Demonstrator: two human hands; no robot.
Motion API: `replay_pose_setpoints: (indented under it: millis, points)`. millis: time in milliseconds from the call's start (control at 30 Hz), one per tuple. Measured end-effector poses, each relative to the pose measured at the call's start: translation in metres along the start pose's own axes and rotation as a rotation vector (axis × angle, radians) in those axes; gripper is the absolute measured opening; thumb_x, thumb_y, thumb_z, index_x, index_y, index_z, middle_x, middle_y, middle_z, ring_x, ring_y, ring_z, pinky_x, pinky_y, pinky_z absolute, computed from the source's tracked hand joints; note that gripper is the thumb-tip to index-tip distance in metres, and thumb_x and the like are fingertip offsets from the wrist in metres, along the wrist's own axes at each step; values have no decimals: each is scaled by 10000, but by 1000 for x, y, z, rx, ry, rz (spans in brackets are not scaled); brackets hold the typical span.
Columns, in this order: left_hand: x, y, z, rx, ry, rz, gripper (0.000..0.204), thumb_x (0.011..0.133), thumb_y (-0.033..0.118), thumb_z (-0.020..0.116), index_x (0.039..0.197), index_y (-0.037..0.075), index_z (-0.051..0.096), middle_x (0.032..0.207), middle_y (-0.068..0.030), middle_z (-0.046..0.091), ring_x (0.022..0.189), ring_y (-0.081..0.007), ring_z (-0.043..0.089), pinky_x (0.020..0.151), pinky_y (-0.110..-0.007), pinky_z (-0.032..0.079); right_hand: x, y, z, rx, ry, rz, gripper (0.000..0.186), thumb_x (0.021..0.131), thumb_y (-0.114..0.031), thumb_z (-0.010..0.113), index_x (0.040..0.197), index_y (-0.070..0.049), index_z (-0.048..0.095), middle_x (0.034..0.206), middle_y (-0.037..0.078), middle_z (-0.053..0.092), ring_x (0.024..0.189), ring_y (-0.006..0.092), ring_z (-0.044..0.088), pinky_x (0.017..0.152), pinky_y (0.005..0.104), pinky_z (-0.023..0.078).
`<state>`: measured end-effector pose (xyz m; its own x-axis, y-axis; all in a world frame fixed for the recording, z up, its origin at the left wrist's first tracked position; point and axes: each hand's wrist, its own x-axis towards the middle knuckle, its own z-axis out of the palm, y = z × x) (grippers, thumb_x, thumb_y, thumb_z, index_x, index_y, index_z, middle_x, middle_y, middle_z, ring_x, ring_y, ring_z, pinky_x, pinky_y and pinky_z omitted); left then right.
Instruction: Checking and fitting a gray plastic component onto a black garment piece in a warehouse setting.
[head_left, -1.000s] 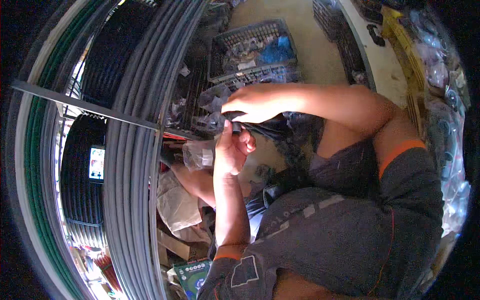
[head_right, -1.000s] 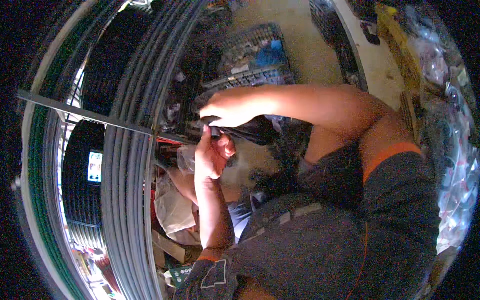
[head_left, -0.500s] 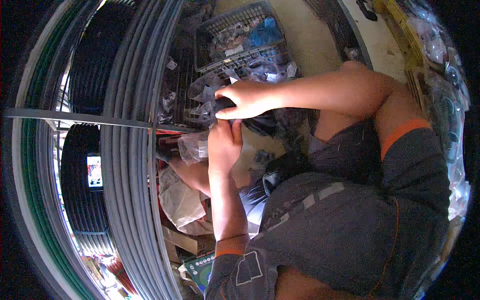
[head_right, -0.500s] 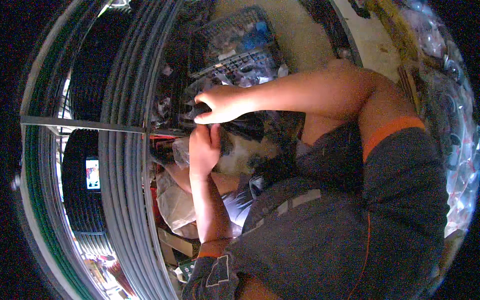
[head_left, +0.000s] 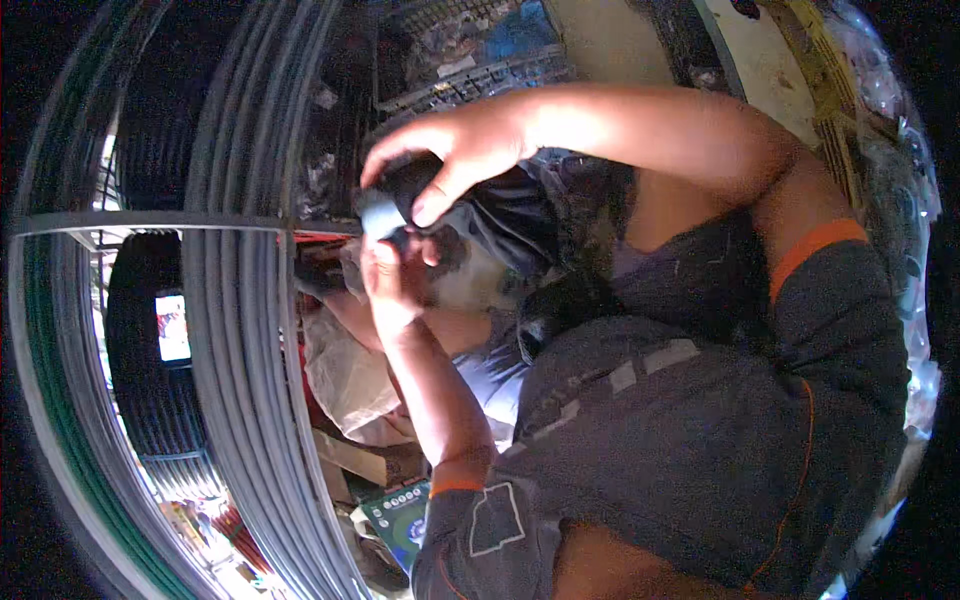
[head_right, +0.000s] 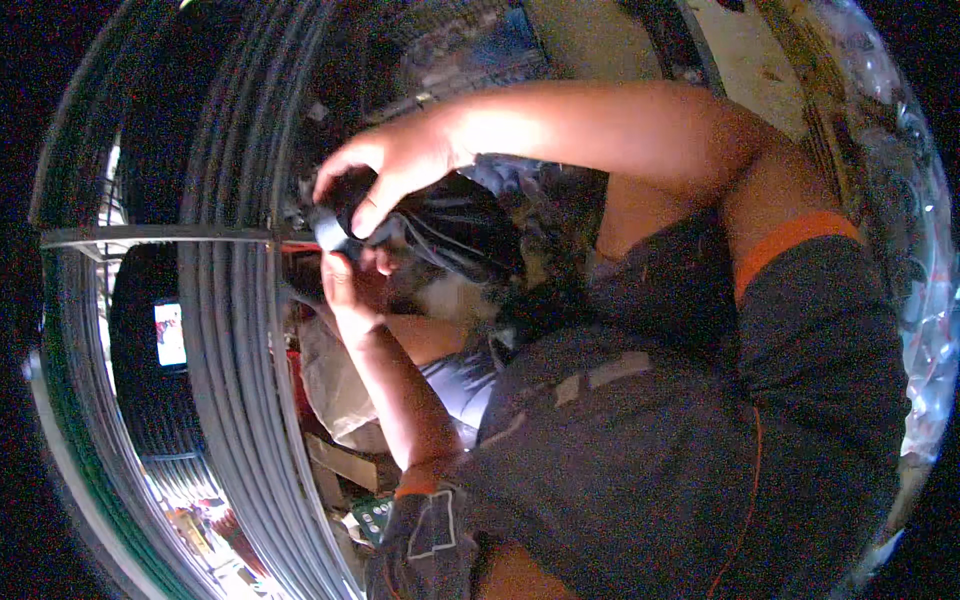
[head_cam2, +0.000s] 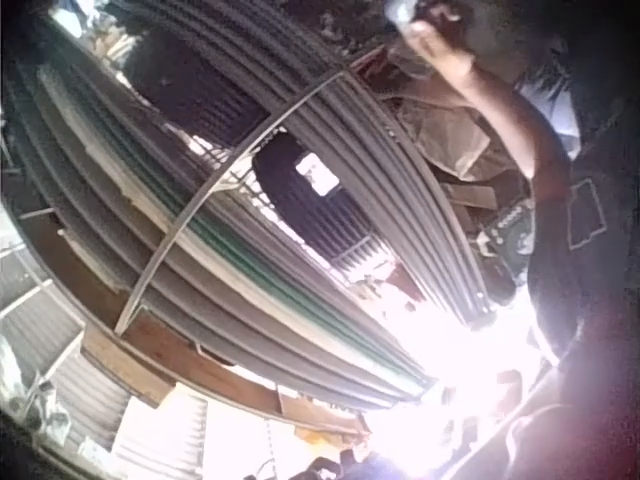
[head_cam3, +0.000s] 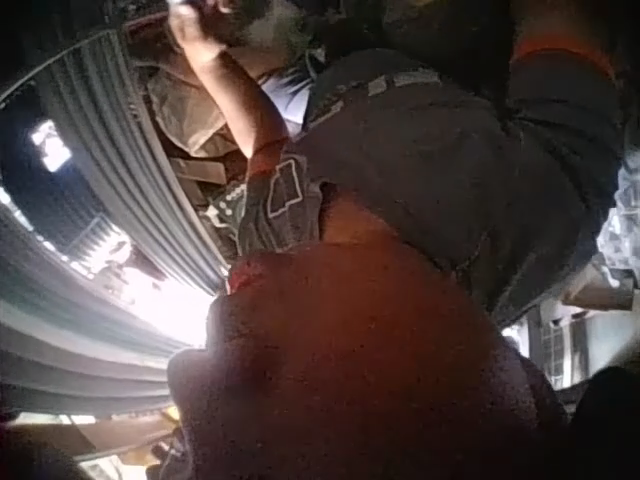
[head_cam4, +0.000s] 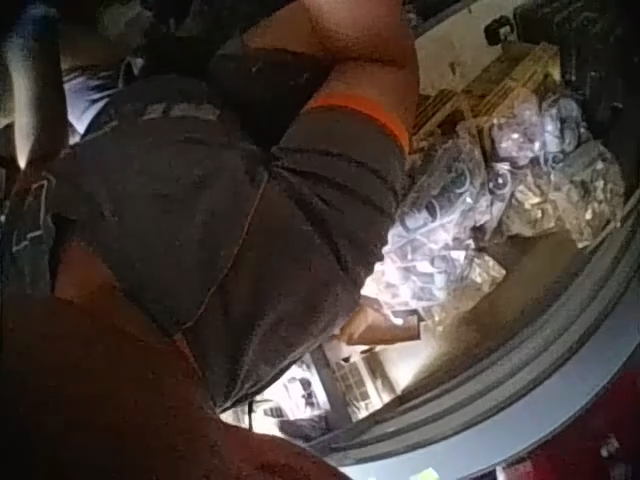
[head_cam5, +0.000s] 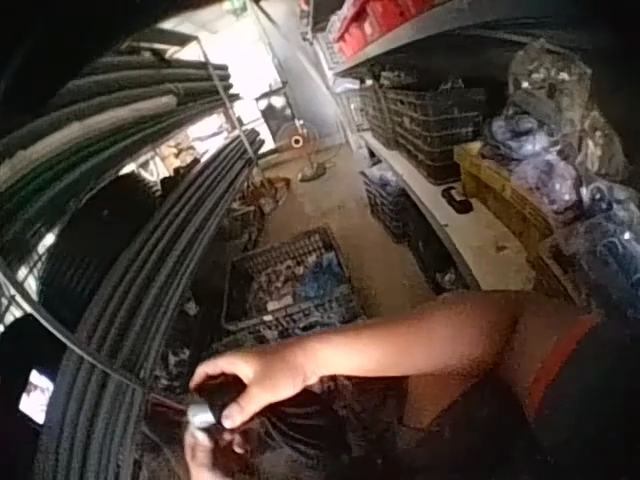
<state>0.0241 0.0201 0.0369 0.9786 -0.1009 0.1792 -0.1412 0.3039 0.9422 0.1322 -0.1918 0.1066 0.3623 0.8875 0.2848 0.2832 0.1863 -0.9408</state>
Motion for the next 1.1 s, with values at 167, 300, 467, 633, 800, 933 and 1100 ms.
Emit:
replay_pose_setpoints:
  millis: [167,300,467,633,800,933,1100]
  points:
    - [5,2,-78,-318,9,106,512,934,558,531,1146,93,568,916,-42,608,841,-207,559,843,-415,429,-1,3,-17,12,377,164,651,837,-513,709,1301,-73,587,1256,106,625,1224,220,503,1061,345,360]
    - [-13,-7,-165,606,756,9,546,920,456,633,1148,-40,607,895,-87,645,777,-187,569,718,-341,472,1,-21,-33,818,737,16,733,893,-584,584,1389,-59,465,1354,103,547,1202,217,526,1049,471,394]
    - [-36,-49,-260,1602,795,-280,541,813,422,725,1055,-59,668,937,-251,689,893,-422,662,772,-468,513,-12,-46,-57,1014,379,-71,474,888,-503,636,1035,-53,658,1043,65,666,1034,196,587,872,376,488]
    - [-31,-87,-305,1888,490,-285,540,840,424,684,1075,-61,660,1003,-231,685,891,-419,661,789,-478,522,-16,-54,-64,855,429,-249,192,862,-127,555,968,3,649,933,72,652,867,172,587,823,302,437]
    - [1,-96,-243,1559,919,-91,461,869,379,673,1094,-22,635,989,-195,687,887,-375,657,799,-450,514,-19,-61,-89,-812,511,-553,184,717,153,523,809,9,593,758,71,598,690,145,555,663,265,448]
    - [40,-145,-137,1370,670,142,260,895,283,621,1002,49,656,882,-194,686,792,-374,672,694,-439,522,-1,-60,-122,-829,525,-960,200,745,55,711,816,-18,538,981,139,598,832,223,598,721,313,470]
    - [55,-273,-45,1121,-34,-478,405,918,434,561,1054,67,668,971,-230,680,958,-390,653,819,-485,506,-44,-33,-147,-1159,909,-765,471,866,-214,686,1233,9,491,1229,151,579,1120,247,563,990,354,407]
